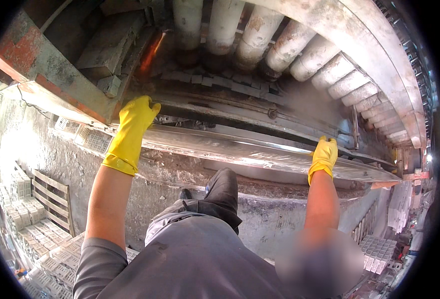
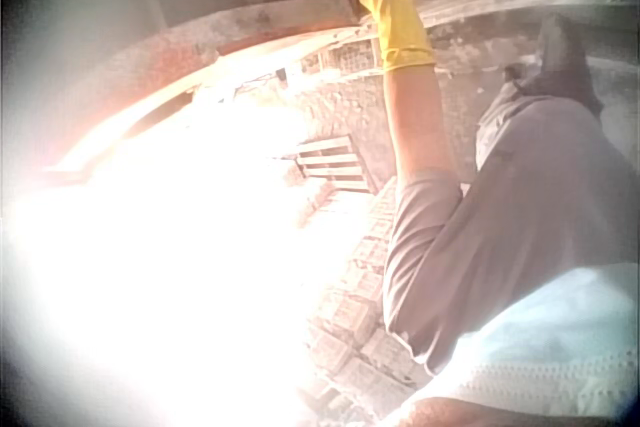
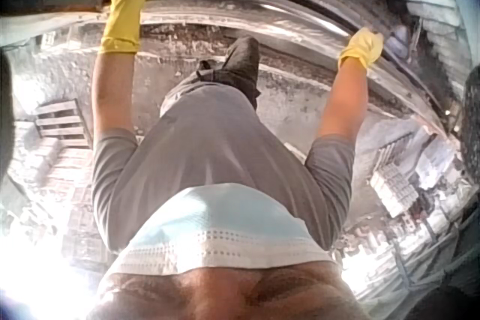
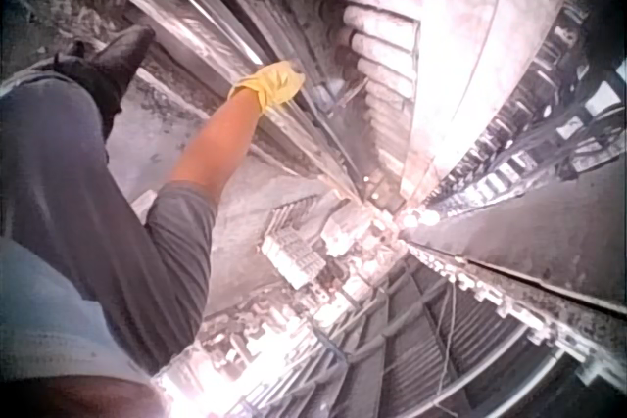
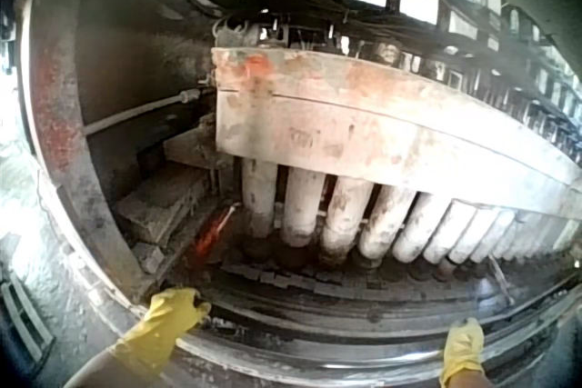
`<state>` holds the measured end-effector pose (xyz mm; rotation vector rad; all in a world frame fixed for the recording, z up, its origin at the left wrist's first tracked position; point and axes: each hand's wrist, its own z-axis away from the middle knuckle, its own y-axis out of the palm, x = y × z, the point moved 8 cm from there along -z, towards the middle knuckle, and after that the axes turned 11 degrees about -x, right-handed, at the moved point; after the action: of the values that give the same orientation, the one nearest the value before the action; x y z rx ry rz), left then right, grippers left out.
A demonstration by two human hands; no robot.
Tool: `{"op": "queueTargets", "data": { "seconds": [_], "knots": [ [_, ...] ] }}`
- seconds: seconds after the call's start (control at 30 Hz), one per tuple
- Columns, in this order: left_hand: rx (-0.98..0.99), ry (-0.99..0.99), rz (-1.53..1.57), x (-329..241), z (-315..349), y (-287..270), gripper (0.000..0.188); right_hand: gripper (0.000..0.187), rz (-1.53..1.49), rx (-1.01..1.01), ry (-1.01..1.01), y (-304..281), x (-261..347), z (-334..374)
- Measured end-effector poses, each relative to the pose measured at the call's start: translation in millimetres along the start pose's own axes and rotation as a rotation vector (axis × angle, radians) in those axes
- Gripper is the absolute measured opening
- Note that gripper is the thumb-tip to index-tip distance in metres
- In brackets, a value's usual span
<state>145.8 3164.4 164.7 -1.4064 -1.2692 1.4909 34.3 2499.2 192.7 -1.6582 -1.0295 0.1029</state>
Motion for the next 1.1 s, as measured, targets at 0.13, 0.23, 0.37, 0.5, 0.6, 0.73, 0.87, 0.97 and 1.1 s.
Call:
{"op": "queueTargets", "data": {
  "seconds": [0.13,0.23,0.37,0.5,0.6,0.73,0.87,0.97,1.1],
  "knots": [
    [0.047,-0.029,0.006,-3,0,0,0.049,0.054,0.016,-0.051,-0.051,-1,-4,-1],
    [0.024,-0.007,-0.008,0,0,2,0.050,0.054,0.019,-0.048,-0.063,4,-7,-3],
    [0.004,-0.009,-0.012,4,0,3,0.049,0.054,-0.066,0.037,0.056,-6,9,8],
    [-0.015,-0.002,-0.018,2,0,4,0.049,0.055,-0.034,0.016,0.040,-4,0,4],
    [0.012,-0.015,-0.005,-1,2,1,0.049,0.055,-0.020,0.016,0.037,-2,-5,3],
    [-0.010,0.003,-0.016,3,0,5,0.049,0.055,-0.043,0.035,0.076,-6,3,7],
    [-0.026,0.012,-0.024,3,1,5,0.049,0.056,-0.002,0.059,0.102,-13,11,12],
    [-0.040,0.032,-0.016,3,-1,7,0.048,0.056,-0.003,0.037,0.068,-3,-3,4],
    [-0.039,0.030,-0.023,3,0,5,0.048,0.056,0.030,0.015,0.025,-1,-6,0]
  ]
}}
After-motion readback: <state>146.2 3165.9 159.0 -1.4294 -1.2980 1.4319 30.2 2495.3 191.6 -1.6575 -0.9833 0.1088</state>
